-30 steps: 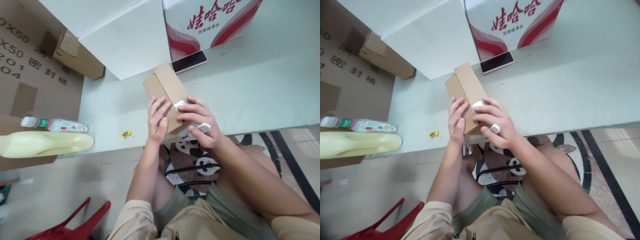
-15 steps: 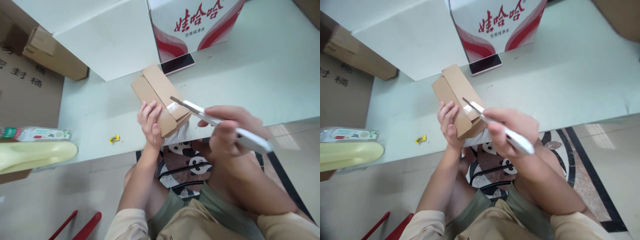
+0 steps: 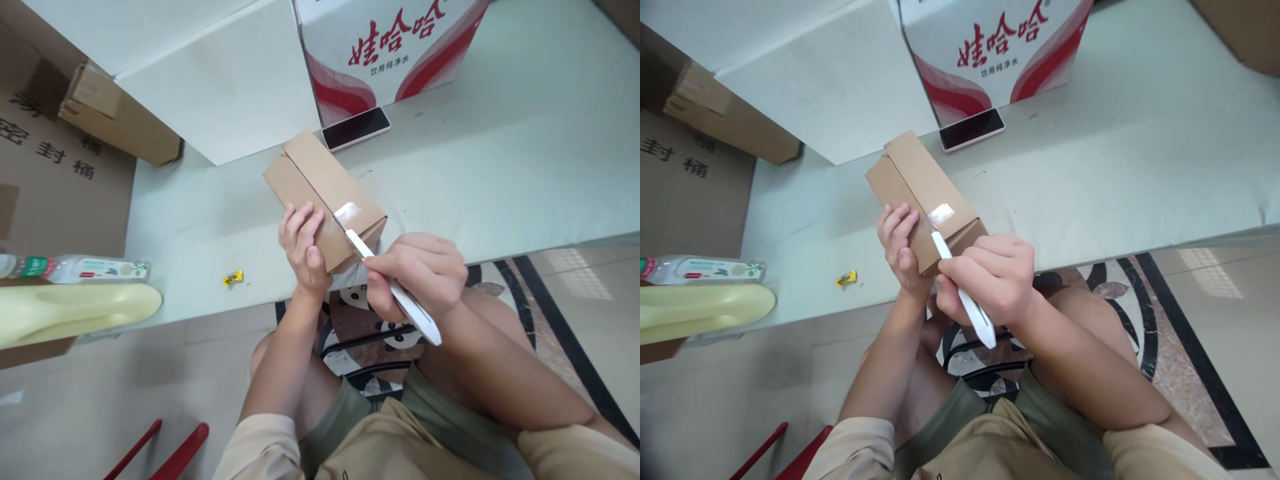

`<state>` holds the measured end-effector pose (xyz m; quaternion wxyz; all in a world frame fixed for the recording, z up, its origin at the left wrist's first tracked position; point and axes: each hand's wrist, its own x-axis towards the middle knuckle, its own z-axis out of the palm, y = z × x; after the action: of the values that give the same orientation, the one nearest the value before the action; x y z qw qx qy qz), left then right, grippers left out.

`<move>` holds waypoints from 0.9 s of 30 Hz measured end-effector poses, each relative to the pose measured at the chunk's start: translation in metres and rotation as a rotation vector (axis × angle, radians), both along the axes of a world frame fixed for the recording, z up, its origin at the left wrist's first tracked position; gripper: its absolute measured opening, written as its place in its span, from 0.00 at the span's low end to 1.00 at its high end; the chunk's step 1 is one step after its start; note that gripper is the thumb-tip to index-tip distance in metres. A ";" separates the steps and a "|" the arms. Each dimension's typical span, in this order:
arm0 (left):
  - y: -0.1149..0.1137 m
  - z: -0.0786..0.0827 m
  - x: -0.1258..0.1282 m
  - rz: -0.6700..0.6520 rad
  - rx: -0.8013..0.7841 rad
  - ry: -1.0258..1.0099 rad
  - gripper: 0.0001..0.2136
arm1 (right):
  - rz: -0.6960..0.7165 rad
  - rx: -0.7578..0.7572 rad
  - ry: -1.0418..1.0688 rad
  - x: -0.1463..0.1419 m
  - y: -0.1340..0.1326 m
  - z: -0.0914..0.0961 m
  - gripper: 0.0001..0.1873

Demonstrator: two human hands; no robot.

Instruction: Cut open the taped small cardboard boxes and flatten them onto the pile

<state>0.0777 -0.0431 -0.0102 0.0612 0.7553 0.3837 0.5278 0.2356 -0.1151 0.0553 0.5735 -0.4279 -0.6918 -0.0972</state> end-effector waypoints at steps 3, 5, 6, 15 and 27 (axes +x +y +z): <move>0.000 0.000 0.000 0.000 -0.016 0.002 0.28 | -0.002 -0.003 -0.033 0.003 -0.001 0.000 0.06; -0.001 0.001 0.000 -0.008 -0.014 -0.006 0.28 | -0.008 -0.003 -0.053 0.008 -0.001 0.001 0.06; -0.001 0.001 0.000 -0.011 -0.008 -0.011 0.27 | -0.001 -0.005 -0.072 0.010 -0.001 0.001 0.06; 0.000 -0.002 -0.001 -0.019 0.029 -0.031 0.26 | 0.066 0.041 -0.037 -0.003 0.002 -0.016 0.07; 0.002 -0.004 -0.003 -0.065 0.040 -0.037 0.24 | 0.281 -0.033 -0.027 -0.017 0.008 -0.018 0.07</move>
<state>0.0747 -0.0413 -0.0137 0.0702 0.7585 0.3473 0.5470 0.2190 -0.1066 0.0373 0.5652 -0.3347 -0.7539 -0.0103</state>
